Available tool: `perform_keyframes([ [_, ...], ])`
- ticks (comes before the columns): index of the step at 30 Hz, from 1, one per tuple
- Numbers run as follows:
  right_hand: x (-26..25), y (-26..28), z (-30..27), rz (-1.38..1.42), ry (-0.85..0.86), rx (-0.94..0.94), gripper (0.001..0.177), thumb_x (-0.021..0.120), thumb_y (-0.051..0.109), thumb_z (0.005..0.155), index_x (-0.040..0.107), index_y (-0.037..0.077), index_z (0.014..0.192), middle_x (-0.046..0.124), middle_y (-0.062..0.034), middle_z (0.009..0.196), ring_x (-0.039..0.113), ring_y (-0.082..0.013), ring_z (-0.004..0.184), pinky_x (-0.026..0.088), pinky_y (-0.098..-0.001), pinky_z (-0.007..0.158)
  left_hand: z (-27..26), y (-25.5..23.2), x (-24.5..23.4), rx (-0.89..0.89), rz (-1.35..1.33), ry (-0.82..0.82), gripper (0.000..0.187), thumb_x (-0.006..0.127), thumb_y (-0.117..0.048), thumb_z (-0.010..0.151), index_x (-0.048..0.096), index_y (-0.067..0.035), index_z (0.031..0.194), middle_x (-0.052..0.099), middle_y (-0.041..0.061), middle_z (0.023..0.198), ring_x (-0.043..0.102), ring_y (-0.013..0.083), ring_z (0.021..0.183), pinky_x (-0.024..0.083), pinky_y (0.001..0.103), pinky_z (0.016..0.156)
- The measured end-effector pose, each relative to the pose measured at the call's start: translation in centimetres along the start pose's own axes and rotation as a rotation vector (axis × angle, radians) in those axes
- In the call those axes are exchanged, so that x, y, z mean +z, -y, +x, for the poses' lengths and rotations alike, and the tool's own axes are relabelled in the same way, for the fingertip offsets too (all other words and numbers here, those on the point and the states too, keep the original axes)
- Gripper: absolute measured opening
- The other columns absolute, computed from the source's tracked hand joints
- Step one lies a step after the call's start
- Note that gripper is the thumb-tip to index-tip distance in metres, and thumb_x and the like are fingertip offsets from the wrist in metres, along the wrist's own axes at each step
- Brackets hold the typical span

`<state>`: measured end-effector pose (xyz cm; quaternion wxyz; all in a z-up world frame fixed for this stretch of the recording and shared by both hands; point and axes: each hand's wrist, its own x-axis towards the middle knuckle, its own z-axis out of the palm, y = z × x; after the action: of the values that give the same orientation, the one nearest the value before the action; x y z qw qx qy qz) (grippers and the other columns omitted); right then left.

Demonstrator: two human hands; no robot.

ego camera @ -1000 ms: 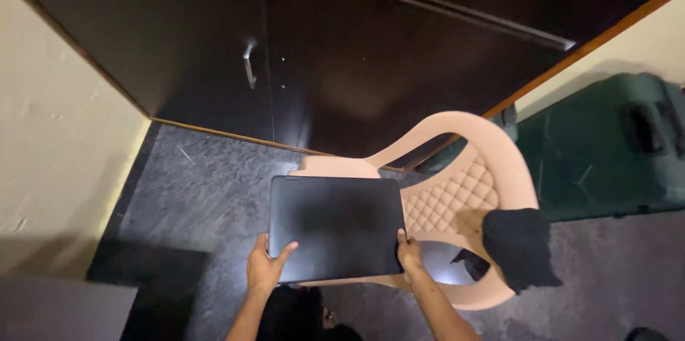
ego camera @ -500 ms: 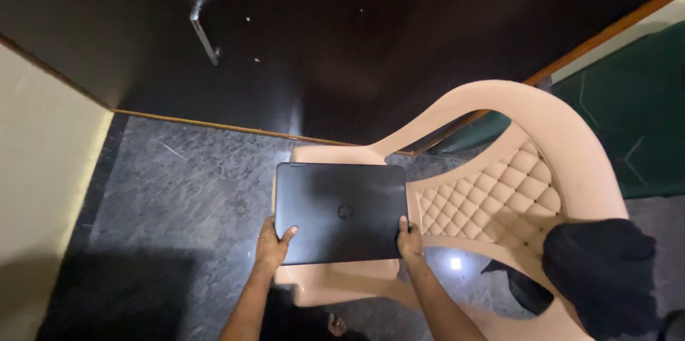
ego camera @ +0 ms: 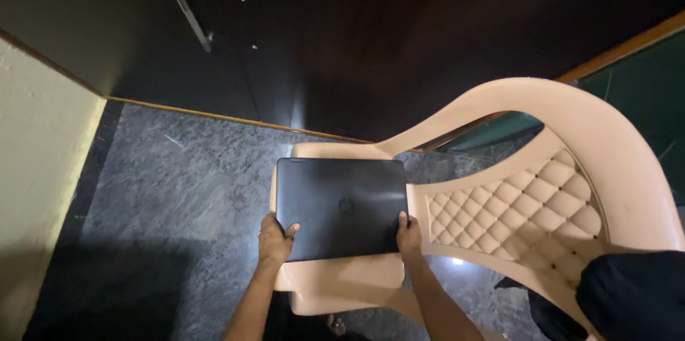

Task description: The person clears a desk by moving a stack of books, a laptop, a keyboard, a mouse, and stationery items onto a nearby chair. They then use a dark cloth to wipe the desk surface and the keyboard, finishing by placing the cleaned items back on the desk.

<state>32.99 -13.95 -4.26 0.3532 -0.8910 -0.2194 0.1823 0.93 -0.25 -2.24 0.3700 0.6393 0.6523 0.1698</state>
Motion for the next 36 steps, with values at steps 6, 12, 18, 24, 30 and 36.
perform_keyframes([
  [6,-0.5,-0.9,0.1,0.237,0.102,-0.121,0.029,0.067,0.018,0.097,0.064,-0.003,0.116,0.073,-0.0177,0.100,0.070,-0.0274,0.093,0.054,-0.0385,0.088,-1.5,-3.3,-0.5,-0.113,0.076,-0.038,0.080,0.087,-0.022,0.075,0.042,-0.001,0.137,0.054,0.032,0.126,0.058,0.0553,0.109,0.048,0.058,0.097],
  [12,-1.4,-0.6,0.4,0.248,0.233,-0.169,0.036,0.071,0.002,0.088,0.061,-0.004,0.122,0.073,-0.0162,0.107,0.070,-0.0245,0.099,0.054,-0.0375,0.092,-1.0,-4.6,-0.9,-0.097,0.204,-0.066,0.083,0.091,-0.015,0.069,0.040,0.000,0.133,0.053,0.031,0.121,0.054,0.0573,0.111,0.047,0.058,0.096],
  [18,-1.7,1.2,-1.3,-0.147,0.080,-0.458,0.067,0.080,0.005,0.072,0.055,-0.012,0.132,0.069,-0.0253,0.109,0.065,-0.0356,0.100,0.051,-0.0454,0.091,-1.5,-6.4,-2.2,-0.114,0.149,-0.058,0.072,0.085,-0.015,0.075,0.043,-0.001,0.131,0.054,0.030,0.124,0.058,0.0523,0.108,0.049,0.056,0.097],
  [24,-2.2,12.3,-9.7,0.286,0.256,-0.460,0.033,0.069,0.016,0.095,0.069,0.003,0.125,0.074,-0.0108,0.104,0.071,-0.0205,0.091,0.058,-0.0314,0.085,-8.1,-16.6,-8.5,0.125,-0.247,-0.116,0.046,0.067,-0.001,0.081,0.057,-0.005,0.126,0.066,0.016,0.112,0.069,0.0328,0.087,0.055,0.044,0.082],
  [30,-9.7,30.3,-21.7,0.831,0.541,-0.259,0.020,0.056,0.006,0.099,0.068,0.001,0.115,0.073,-0.0076,0.103,0.068,-0.0119,0.092,0.056,-0.0259,0.082,-17.3,-26.1,-21.4,0.273,-0.505,-0.253,0.017,0.056,0.004,0.087,0.070,-0.004,0.094,0.071,0.014,0.089,0.072,0.0301,0.079,0.055,0.037,0.065],
  [36,-14.8,38.4,-29.3,0.811,0.702,-0.376,0.021,0.053,0.004,0.101,0.066,-0.002,0.116,0.071,-0.0070,0.102,0.067,-0.0123,0.093,0.055,-0.0249,0.081,-23.7,-27.4,-31.2,0.361,-0.550,-0.493,0.018,0.052,0.002,0.086,0.068,-0.002,0.094,0.070,0.014,0.089,0.072,0.0304,0.079,0.055,0.036,0.067],
])
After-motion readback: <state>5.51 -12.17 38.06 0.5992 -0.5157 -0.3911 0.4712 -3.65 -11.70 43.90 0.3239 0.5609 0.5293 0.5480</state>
